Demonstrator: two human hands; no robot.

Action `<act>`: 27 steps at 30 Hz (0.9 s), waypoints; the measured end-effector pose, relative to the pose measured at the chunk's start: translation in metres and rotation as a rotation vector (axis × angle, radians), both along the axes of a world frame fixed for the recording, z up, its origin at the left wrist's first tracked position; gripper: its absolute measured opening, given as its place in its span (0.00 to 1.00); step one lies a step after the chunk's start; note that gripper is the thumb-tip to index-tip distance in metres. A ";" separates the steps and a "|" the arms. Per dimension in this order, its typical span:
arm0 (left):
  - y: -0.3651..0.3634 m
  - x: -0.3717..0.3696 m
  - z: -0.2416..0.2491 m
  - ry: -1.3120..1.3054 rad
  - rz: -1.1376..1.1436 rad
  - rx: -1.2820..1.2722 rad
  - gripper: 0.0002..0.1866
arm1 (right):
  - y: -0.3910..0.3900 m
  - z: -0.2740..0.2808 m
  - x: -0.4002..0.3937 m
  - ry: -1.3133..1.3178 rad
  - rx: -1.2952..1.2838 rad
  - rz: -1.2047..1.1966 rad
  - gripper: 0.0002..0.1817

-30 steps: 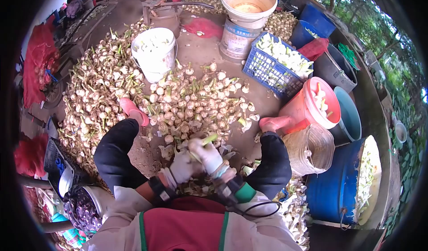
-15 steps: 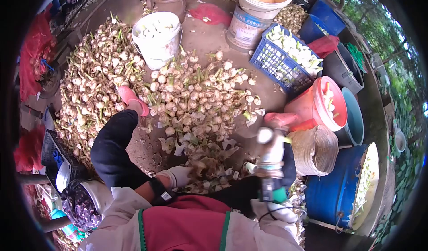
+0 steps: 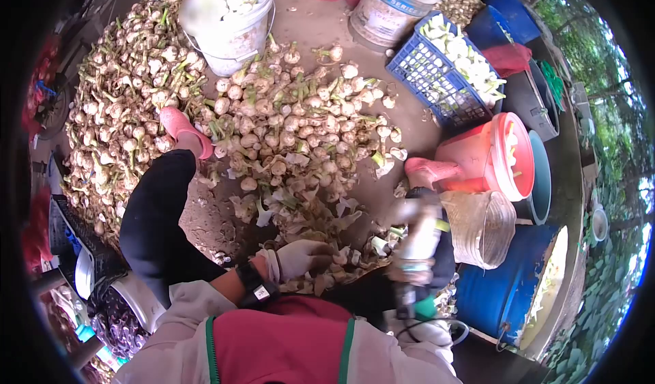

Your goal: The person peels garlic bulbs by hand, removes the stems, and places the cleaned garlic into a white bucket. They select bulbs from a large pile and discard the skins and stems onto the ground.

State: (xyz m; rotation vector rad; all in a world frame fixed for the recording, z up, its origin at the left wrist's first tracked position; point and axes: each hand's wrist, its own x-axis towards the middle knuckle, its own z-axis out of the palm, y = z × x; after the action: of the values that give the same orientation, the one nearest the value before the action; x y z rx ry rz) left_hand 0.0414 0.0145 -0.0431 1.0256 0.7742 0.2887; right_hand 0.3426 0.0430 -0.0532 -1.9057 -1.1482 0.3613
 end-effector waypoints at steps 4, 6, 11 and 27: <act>-0.011 -0.016 -0.047 0.284 -0.310 0.189 0.25 | 0.037 0.105 0.111 -0.926 0.256 -0.244 0.26; -0.010 -0.019 -0.061 0.440 -0.525 0.402 0.32 | 0.053 0.110 0.099 -1.278 0.229 -0.254 0.28; 0.021 -0.025 -0.046 0.460 -0.407 0.263 0.27 | 0.114 0.004 -0.076 -0.393 0.051 0.517 0.15; 0.025 -0.029 -0.032 -0.407 1.145 -0.329 0.21 | 0.021 0.049 -0.196 0.069 -0.028 1.058 0.12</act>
State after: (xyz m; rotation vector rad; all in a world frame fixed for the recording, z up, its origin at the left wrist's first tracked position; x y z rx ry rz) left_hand 0.0121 0.0399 -0.0751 0.1011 0.9237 1.2590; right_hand 0.1469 0.0635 -0.0040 -1.1334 -2.0313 0.9891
